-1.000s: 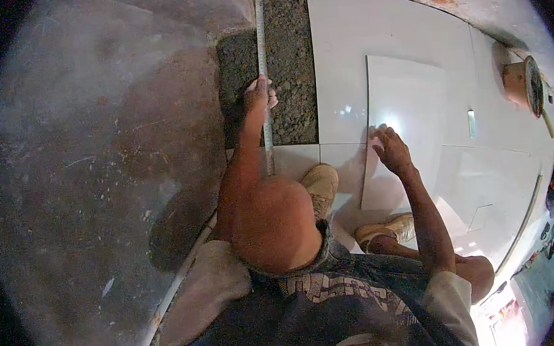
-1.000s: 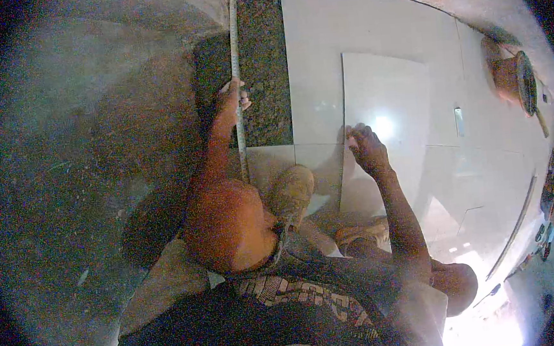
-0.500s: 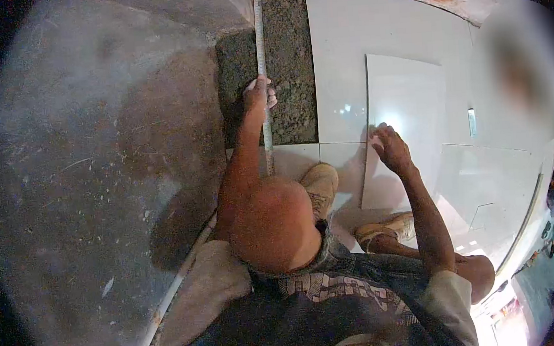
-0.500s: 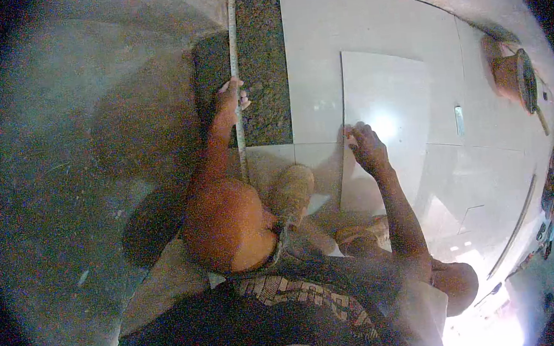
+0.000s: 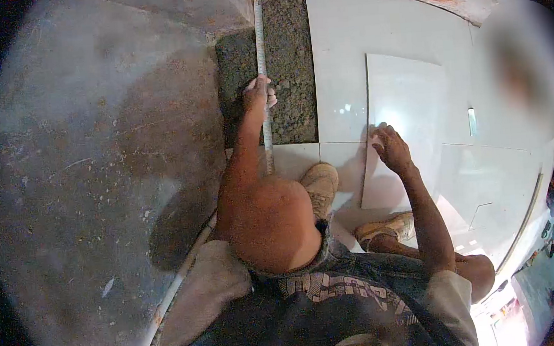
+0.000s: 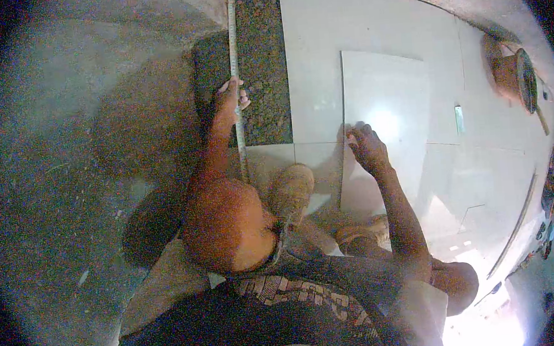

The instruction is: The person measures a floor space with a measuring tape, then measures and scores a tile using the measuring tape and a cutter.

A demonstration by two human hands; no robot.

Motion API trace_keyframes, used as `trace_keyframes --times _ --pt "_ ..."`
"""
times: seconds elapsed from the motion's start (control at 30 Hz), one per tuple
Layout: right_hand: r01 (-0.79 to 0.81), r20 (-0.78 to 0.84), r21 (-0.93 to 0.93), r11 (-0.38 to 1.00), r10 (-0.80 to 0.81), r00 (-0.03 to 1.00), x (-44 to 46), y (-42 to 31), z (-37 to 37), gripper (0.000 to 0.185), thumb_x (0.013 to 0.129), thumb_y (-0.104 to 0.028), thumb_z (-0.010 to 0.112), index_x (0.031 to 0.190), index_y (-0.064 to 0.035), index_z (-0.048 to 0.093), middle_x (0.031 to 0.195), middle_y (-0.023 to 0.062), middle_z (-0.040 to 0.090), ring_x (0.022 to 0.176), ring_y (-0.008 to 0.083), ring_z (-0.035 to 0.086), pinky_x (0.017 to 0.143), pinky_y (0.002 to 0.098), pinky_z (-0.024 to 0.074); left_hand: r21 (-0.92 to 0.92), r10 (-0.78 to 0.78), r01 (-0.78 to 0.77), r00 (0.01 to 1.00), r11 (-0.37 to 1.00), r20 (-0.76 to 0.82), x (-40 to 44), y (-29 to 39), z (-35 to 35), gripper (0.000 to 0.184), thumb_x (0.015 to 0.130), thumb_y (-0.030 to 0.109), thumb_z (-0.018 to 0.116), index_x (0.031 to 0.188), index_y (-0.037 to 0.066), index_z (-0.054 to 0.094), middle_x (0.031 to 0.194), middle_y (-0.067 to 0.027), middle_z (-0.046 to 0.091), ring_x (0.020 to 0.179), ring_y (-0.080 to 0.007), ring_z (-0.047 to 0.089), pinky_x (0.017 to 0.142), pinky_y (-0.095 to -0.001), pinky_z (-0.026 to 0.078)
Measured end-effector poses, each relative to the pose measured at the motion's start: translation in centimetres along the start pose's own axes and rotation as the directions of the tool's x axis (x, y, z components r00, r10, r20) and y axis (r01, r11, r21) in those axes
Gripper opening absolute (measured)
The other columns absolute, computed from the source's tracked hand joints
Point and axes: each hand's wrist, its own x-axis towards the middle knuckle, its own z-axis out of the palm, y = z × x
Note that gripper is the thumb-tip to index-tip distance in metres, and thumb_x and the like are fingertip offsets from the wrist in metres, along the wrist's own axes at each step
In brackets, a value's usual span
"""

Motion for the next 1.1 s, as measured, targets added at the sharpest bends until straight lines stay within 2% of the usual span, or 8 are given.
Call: trace_keyframes --times 0.27,0.47,0.57,0.73,0.77,0.8,0.9,1.1 --pt "0.046 0.008 0.018 0.999 -0.047 0.999 -0.1 -0.6 -0.9 0.027 0.089 -0.011 0.072 0.113 -0.0123 0.06 0.117 0.0111 0.058 0.113 0.0348 0.061 0.092 0.0466 0.054 0.068 -0.015 0.018 0.999 0.998 -0.045 -0.8 0.8 0.4 0.045 0.105 0.048 0.054 0.114 0.004 0.062 0.071 -0.0047 0.059 0.055 -0.0156 0.055 0.055 -0.0345 0.056" --pt "0.092 0.094 0.101 0.991 -0.101 0.99 0.3 0.3 -2.4 0.033 0.09 -0.013 0.072 0.12 -0.0138 0.059 0.128 0.0124 0.06 0.108 0.0348 0.065 0.091 0.047 0.0549 0.032 0.028 -0.033 0.992 0.999 0.126 -1.8 1.3 -0.2 0.039 0.106 0.043 0.055 0.111 0.005 0.061 0.07 -0.0026 0.054 0.056 -0.0138 0.051 0.054 -0.0323 0.05" --pt "0.061 0.241 -0.248 0.967 0.0 0.97 1.5 4.5 -7.2 0.036 0.092 -0.02 0.071 0.125 -0.0141 0.06 0.123 0.0129 0.064 0.108 0.0329 0.066 0.091 0.0462 0.0549 0.131 -0.044 0.01 0.964 0.991 0.263 -6.3 3.4 1.3 0.037 0.106 0.043 0.053 0.106 0.007 0.059 0.072 -0.001 0.053 0.059 -0.0116 0.051 0.055 -0.031 0.047" --pt "0.003 -0.053 -0.387 0.922 -0.026 0.998 0.1 15.4 -20.7 0.037 0.091 -0.018 0.069 0.126 -0.0186 0.059 0.114 0.0115 0.064 0.105 0.035 0.067 0.088 0.0495 0.0552 0.212 -0.202 0.105 0.836 0.972 0.51 -12.6 8.3 7.4 0.038 0.107 0.045 0.05 0.101 0.009 0.057 0.073 0.0007 0.053 0.06 -0.0099 0.051 0.057 -0.0289 0.047" --pt "-0.084 -0.071 -0.371 0.925 0.062 0.996 -0.9 14.4 -24.2 0.034 0.091 -0.018 0.069 0.124 -0.0182 0.058 0.114 0.0122 0.064 0.105 0.0361 0.066 0.088 0.0493 0.0547 0.299 -0.238 0.082 0.811 0.951 0.535 -13.6 9.6 8.8 0.038 0.107 0.045 0.049 0.102 0.008 0.057 0.073 0.0011 0.054 0.06 -0.0096 0.052 0.057 -0.0286 0.048" --pt "0.0 -0.152 -0.494 0.869 -0.087 0.985 -0.8 20.3 -25.8 0.033 0.092 -0.017 0.068 0.123 -0.0174 0.056 0.115 0.0121 0.065 0.107 0.0352 0.066 0.09 0.0476 0.0543 0.35 -0.201 -0.023 0.783 0.936 0.588 -13.8 10.5 10.9 0.038 0.107 0.045 0.05 0.102 0.008 0.057 0.074 0.0011 0.054 0.06 -0.0093 0.052 0.056 -0.0282 0.047" --pt "-0.229 -0.243 -0.416 0.88 0.135 0.961 -3.3 20.5 -29.6 0.033 0.093 -0.019 0.068 0.123 -0.0179 0.056 0.117 0.0118 0.065 0.114 0.0332 0.064 0.095 0.0468 0.053 0.392 -0.173 -0.19 0.67 0.9 0.722 -13.1 13.0 14.6 0.037 0.107 0.043 0.051 0.106 0.007 0.059 0.077 0.0011 0.056 0.06 -0.0085 0.053 0.054 -0.0264 0.048" --pt "-0.266 -0.268 -0.352 0.897 0.176 0.947 -3.6 27.8 -24.1 0.04 0.091 -0.016 0.07 0.128 -0.0173 0.056 0.123 0.0103 0.065 0.112 0.031 0.065 0.097 0.0459 0.0524 0.404 -0.036 -0.272 0.791 0.873 0.611 -13.0 17.9 24.7 0.037 0.106 0.041 0.053 0.119 0.006 0.06 0.078 0.0007 0.055 0.06 -0.008 0.052 0.058 -0.0259 0.05"
